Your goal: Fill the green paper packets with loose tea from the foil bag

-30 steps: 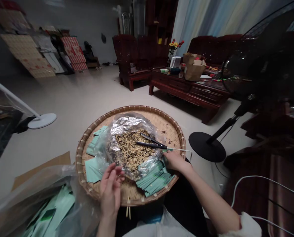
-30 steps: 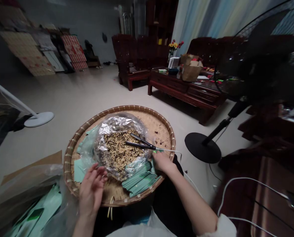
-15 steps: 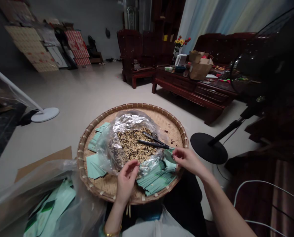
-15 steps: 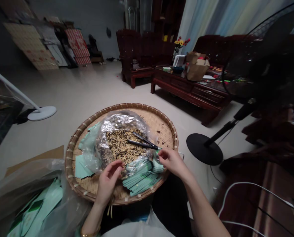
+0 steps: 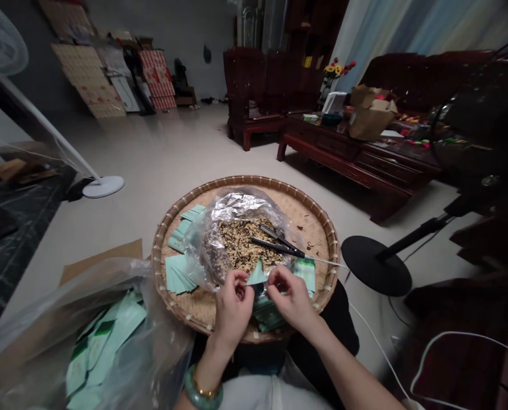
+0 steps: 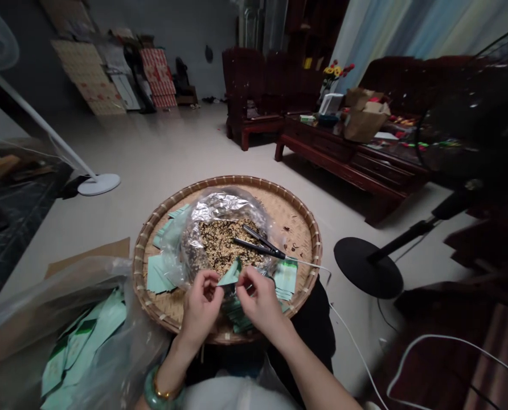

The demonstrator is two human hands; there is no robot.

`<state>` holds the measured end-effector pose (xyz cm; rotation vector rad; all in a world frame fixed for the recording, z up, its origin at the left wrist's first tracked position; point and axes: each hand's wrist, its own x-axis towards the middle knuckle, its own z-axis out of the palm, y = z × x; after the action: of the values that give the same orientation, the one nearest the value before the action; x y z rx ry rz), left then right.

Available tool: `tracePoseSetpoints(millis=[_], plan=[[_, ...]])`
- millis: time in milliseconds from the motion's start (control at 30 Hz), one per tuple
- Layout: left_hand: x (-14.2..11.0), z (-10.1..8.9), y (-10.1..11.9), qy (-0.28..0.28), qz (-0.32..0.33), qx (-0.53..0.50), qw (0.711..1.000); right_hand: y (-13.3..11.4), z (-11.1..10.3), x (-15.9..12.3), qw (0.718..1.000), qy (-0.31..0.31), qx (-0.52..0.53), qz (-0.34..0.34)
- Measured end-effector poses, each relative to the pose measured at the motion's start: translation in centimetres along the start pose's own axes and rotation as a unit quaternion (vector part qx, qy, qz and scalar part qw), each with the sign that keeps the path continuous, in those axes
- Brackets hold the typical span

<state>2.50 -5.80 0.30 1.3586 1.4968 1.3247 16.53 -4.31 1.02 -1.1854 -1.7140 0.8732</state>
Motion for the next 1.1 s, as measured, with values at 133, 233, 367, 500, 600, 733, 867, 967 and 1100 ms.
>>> tracePoseSetpoints(millis=[133, 233, 367, 500, 600, 733, 867, 967, 1100], plan=[[0.2, -0.1, 0.0, 0.0, 0.001, 0.029, 1.0, -0.4, -0.5, -0.3, 0.984, 0.046, -0.117, -0.124], [0.5, -0.2, 0.1, -0.021, -0.015, 0.035, 0.999, -1.5, -1.0, -0.7, 0.945, 0.012, -0.133, -0.297], [0.9, -1.0, 0.5, -0.055, -0.033, 0.021, 0.998, -2.8, -1.4, -0.5, 0.879, -0.132, -0.181, -0.421], [1.2, -2.0, 1.3, -0.085, 0.004, -0.002, 0.996, -2.9, -1.5, 0.3, 0.853, -0.191, -0.3, -0.381], [1.2, -2.4, 1.8, -0.101, 0.025, 0.014, 0.994, -2.6, -1.6, 0.8, 0.82, -0.216, -0.377, -0.374], [1.2, -2.4, 2.2, -0.131, 0.031, 0.023, 0.991, -2.4, -2.0, 1.8, 0.784, -0.232, -0.445, -0.364], [1.2, -1.9, 2.4, -0.159, 0.001, 0.02, 0.987, -2.3, -2.3, 3.0, 0.758, -0.278, -0.433, -0.401], [1.2, -1.7, 2.4, -0.167, 0.009, 0.01, 0.986, -2.3, -2.3, 3.7, 0.758, -0.324, -0.418, -0.382], [1.7, -2.1, 2.0, -0.144, 0.037, -0.015, 0.989, -2.2, -2.6, 4.4, 0.812, -0.323, -0.393, -0.285]])
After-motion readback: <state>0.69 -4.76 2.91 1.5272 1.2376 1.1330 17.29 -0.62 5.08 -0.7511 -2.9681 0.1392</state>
